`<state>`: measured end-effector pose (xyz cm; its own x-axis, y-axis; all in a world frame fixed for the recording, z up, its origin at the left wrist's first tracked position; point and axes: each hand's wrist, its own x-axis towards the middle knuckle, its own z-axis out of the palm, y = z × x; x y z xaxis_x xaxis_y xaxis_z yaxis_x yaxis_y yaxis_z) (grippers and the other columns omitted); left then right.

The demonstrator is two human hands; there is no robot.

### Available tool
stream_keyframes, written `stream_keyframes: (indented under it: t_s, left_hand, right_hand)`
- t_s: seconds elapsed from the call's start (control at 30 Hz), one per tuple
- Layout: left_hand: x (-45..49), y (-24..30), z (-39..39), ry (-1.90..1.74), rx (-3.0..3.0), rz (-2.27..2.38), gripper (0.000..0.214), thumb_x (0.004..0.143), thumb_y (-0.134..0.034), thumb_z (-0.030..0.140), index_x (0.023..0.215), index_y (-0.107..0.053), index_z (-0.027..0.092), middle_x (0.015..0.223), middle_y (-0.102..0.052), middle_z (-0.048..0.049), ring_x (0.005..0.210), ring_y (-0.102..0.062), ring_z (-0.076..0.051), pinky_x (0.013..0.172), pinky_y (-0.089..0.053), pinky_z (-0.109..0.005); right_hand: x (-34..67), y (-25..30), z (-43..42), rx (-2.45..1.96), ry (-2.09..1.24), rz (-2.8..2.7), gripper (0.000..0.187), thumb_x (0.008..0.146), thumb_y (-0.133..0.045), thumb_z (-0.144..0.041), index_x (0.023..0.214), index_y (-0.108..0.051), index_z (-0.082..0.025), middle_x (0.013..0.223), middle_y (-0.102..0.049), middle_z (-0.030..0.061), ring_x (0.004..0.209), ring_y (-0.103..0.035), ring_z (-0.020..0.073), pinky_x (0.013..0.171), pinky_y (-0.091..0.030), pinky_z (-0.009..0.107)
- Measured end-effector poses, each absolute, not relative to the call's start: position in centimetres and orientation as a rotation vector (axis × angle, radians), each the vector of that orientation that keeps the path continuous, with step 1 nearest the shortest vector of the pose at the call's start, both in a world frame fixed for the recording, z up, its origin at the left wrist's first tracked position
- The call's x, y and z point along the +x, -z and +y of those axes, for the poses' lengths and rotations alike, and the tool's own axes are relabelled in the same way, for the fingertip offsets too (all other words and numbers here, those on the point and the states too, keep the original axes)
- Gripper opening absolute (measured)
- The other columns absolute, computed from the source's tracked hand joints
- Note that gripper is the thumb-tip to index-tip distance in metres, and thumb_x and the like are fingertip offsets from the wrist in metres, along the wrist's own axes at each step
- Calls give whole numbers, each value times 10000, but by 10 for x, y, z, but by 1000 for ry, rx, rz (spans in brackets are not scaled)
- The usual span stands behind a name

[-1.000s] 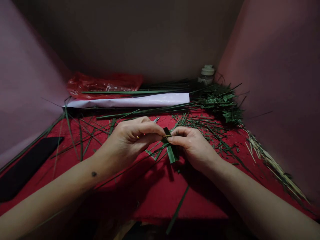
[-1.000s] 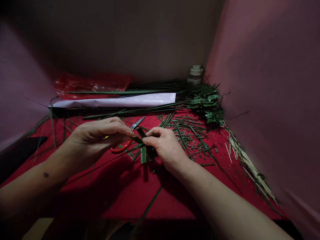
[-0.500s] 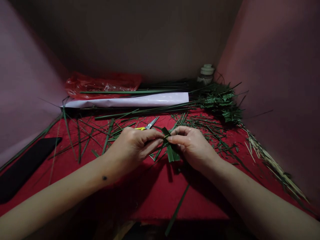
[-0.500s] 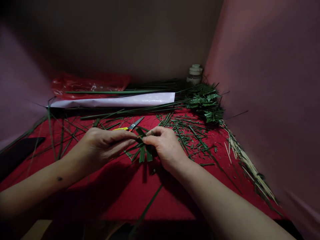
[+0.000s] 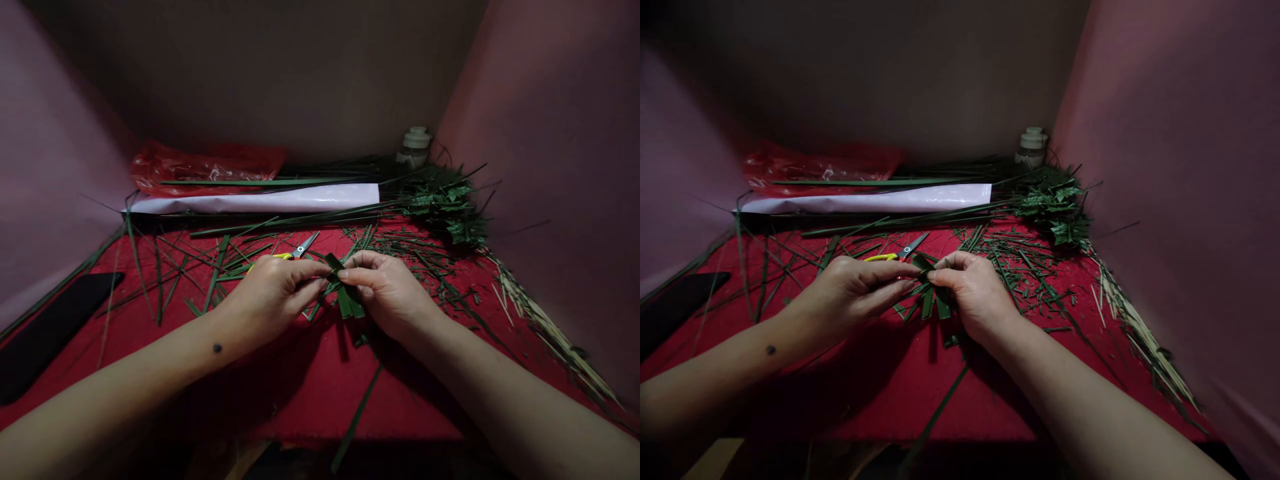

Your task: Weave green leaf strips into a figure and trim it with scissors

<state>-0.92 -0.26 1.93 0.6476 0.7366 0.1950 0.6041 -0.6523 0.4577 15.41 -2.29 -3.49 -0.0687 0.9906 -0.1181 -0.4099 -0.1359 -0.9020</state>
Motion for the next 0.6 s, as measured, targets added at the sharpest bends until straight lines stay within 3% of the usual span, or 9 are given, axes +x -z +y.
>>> stream_keyframes:
  t_s: [0.6]
  left_hand:
    - [-10,-16,-1,-582,2533,1058,236,790,-515,196,932,-700,159,750,-720,-14,627,-626,-107,565,-405,-179]
  right_hand:
    - [152,35,-25,-977,-1450,-889,105,630,-642,-155,701,-565,-155,622,-543,-8,553,-521,113,560,-411,246]
